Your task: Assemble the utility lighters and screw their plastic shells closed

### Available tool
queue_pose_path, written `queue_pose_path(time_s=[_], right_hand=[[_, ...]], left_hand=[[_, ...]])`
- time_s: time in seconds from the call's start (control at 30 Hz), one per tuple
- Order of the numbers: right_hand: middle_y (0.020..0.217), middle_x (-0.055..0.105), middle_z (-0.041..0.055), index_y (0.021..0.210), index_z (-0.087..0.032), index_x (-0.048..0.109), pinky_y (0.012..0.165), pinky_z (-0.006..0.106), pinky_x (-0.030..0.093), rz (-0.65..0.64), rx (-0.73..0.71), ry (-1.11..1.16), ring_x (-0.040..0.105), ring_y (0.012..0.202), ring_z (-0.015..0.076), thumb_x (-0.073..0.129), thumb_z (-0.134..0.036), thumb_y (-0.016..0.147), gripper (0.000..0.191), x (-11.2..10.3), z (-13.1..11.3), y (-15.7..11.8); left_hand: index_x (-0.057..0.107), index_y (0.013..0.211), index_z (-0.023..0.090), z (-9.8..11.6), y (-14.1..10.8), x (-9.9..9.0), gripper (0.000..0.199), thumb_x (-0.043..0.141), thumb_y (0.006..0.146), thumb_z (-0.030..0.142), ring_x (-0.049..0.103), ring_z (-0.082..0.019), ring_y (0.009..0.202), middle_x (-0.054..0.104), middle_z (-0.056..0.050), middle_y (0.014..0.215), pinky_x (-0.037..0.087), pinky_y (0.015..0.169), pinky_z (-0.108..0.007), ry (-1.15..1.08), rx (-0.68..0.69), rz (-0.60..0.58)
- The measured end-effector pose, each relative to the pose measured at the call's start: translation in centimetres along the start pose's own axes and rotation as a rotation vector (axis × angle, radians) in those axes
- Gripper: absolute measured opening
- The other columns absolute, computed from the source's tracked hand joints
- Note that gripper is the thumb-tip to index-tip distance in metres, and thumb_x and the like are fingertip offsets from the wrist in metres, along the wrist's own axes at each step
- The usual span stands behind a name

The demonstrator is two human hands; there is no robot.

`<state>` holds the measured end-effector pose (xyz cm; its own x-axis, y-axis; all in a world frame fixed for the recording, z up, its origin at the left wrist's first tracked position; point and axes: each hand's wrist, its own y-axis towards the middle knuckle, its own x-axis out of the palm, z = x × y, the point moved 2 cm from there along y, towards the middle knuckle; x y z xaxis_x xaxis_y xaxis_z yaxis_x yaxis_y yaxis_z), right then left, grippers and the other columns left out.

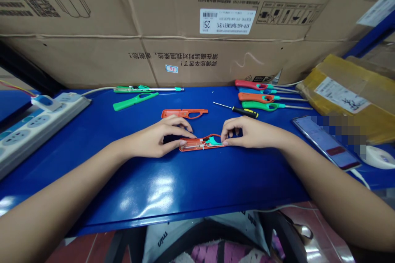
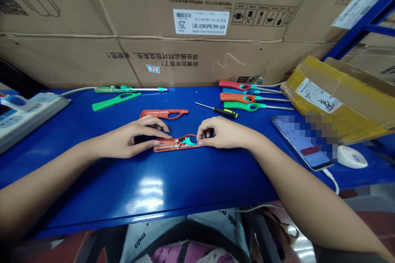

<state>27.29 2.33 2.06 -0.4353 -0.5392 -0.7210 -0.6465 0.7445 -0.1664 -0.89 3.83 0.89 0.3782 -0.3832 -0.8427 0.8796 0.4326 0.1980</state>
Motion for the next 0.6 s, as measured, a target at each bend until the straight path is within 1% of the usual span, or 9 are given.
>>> queue_pose_path(time_s=[0.07,0.17,0.23,0.3,0.47,0.6], right_hand=[[0.094,0.073,0.0052,0.090,-0.017,0.075,0.077,0.028,0.049,-0.003,-0.017,-0.007,0.063,0.084,0.0167,0.069,-0.030,0.087,0.014,0.01,0.08,-0.02],[0.095,0.071,0.0057,0.090,-0.017,0.075,0.078,0.029,0.049,-0.008,-0.049,-0.023,0.063,0.085,0.0169,0.068,-0.029,0.088,0.014,0.05,0.23,-0.05],[0.096,0.071,0.0059,0.091,-0.017,0.075,0.079,0.029,0.049,-0.010,-0.064,-0.035,0.063,0.086,0.0170,0.067,-0.029,0.089,0.014,0.06,0.32,-0.06],[0.096,0.071,0.0057,0.091,-0.018,0.075,0.079,0.030,0.049,-0.008,-0.072,-0.045,0.063,0.085,0.0170,0.067,-0.028,0.089,0.013,0.06,0.38,-0.08],[0.095,0.071,0.0056,0.091,-0.018,0.075,0.078,0.029,0.049,-0.006,-0.085,-0.041,0.063,0.085,0.0168,0.067,-0.026,0.089,0.012,0.07,0.42,-0.10],[0.096,0.070,0.0055,0.092,-0.017,0.075,0.078,0.029,0.049,-0.009,-0.089,-0.044,0.063,0.085,0.0165,0.066,-0.024,0.089,0.011,0.09,0.38,-0.08]], left_hand=[[0.070,0.130,0.025,-0.08,-0.05,-0.06,0.032,0.058,0.100,0.022,0.064,-0.022,0.115,0.067,-0.010,0.123,0.052,0.104,-0.042,-0.023,0.004,0.034],[0.076,0.117,0.022,-0.04,-0.13,-0.31,0.023,0.064,0.097,0.023,0.067,-0.020,0.104,0.071,-0.009,0.113,0.054,0.097,-0.037,-0.034,0.020,0.087],[0.078,0.107,0.021,0.02,-0.18,-0.47,0.018,0.064,0.097,0.023,0.068,-0.018,0.098,0.072,-0.009,0.107,0.056,0.092,-0.034,-0.042,0.024,0.103],[0.079,0.102,0.020,0.03,-0.20,-0.55,0.016,0.064,0.097,0.023,0.069,-0.018,0.094,0.073,-0.009,0.103,0.056,0.088,-0.032,-0.060,0.017,0.103],[0.081,0.105,0.022,-0.10,-0.16,-0.46,0.016,0.071,0.093,0.026,0.069,-0.017,0.091,0.072,-0.008,0.102,0.057,0.085,-0.030,-0.107,0.027,0.076],[0.083,0.102,0.024,-0.33,-0.19,-0.40,0.015,0.072,0.093,0.030,0.065,-0.014,0.083,0.068,-0.006,0.096,0.054,0.075,-0.026,-0.122,-0.017,0.055]])
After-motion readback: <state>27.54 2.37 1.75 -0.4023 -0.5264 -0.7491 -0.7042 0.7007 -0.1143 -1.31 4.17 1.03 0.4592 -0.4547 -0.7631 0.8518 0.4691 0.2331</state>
